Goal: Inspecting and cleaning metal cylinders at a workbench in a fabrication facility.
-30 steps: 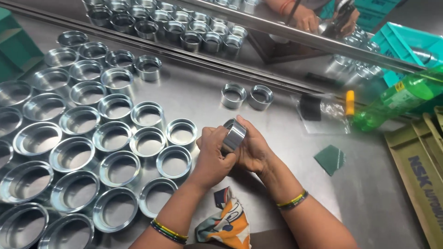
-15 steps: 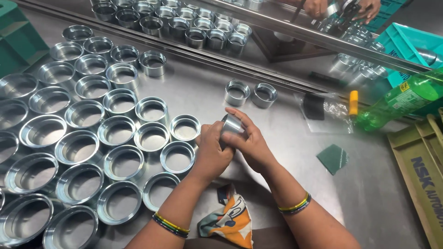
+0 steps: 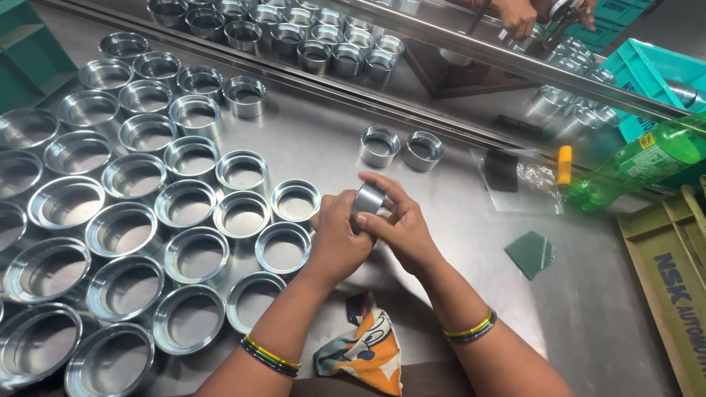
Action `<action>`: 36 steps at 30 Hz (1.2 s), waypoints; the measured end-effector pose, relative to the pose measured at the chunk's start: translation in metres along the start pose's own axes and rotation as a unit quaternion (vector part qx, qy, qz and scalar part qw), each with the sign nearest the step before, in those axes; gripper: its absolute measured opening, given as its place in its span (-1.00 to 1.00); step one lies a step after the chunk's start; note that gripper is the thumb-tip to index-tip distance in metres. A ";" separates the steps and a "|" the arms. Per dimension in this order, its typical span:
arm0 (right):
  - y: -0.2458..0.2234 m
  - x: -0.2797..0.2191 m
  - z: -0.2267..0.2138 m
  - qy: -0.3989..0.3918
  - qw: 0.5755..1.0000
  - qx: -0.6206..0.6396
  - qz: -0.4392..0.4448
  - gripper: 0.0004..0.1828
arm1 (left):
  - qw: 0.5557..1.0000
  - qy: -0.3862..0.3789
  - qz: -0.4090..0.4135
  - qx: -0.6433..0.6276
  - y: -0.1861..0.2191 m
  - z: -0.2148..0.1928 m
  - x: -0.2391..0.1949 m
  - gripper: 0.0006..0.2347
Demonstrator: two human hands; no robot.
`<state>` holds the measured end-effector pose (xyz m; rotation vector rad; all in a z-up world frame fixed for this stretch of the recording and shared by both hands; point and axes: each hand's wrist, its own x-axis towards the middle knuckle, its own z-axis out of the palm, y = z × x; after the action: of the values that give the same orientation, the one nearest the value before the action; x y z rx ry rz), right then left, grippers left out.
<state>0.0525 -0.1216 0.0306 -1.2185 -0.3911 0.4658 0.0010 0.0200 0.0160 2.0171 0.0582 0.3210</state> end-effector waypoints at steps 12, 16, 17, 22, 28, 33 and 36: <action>-0.001 0.005 -0.009 0.056 0.975 0.044 0.209 -0.58 | 0.592 -0.013 -0.141 -0.793 -0.062 0.023 0.023 -0.70; -0.009 0.000 -0.020 -0.037 0.989 -0.101 0.097 -0.59 | 0.891 -0.009 -0.149 -0.429 -0.023 -0.011 0.017 -0.59; -0.017 0.000 -0.019 -0.069 0.989 -0.058 0.120 -0.60 | 0.954 0.071 -0.071 -0.282 -0.019 -0.020 0.017 -0.65; -0.014 0.031 -0.018 -0.066 0.973 -0.208 0.072 -0.75 | 0.936 0.280 0.109 0.182 -0.018 -0.036 0.012 -0.78; 0.031 0.104 -0.025 -0.039 0.792 -0.587 -0.160 -0.76 | 0.926 -0.002 -0.068 0.370 -0.022 -0.034 0.011 -0.71; 0.030 0.136 -0.020 0.084 0.706 -0.689 -0.145 -0.73 | 0.931 -0.010 -0.037 0.363 -0.040 -0.025 0.016 -0.88; 0.013 0.120 -0.013 0.101 0.714 -0.615 -0.319 -0.73 | 0.954 0.053 0.004 0.294 -0.045 -0.018 0.022 -0.83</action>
<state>0.1583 -0.0639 0.0190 -2.2450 -0.9639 -0.6969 0.0222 0.0600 -0.0116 2.5893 0.2366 0.4560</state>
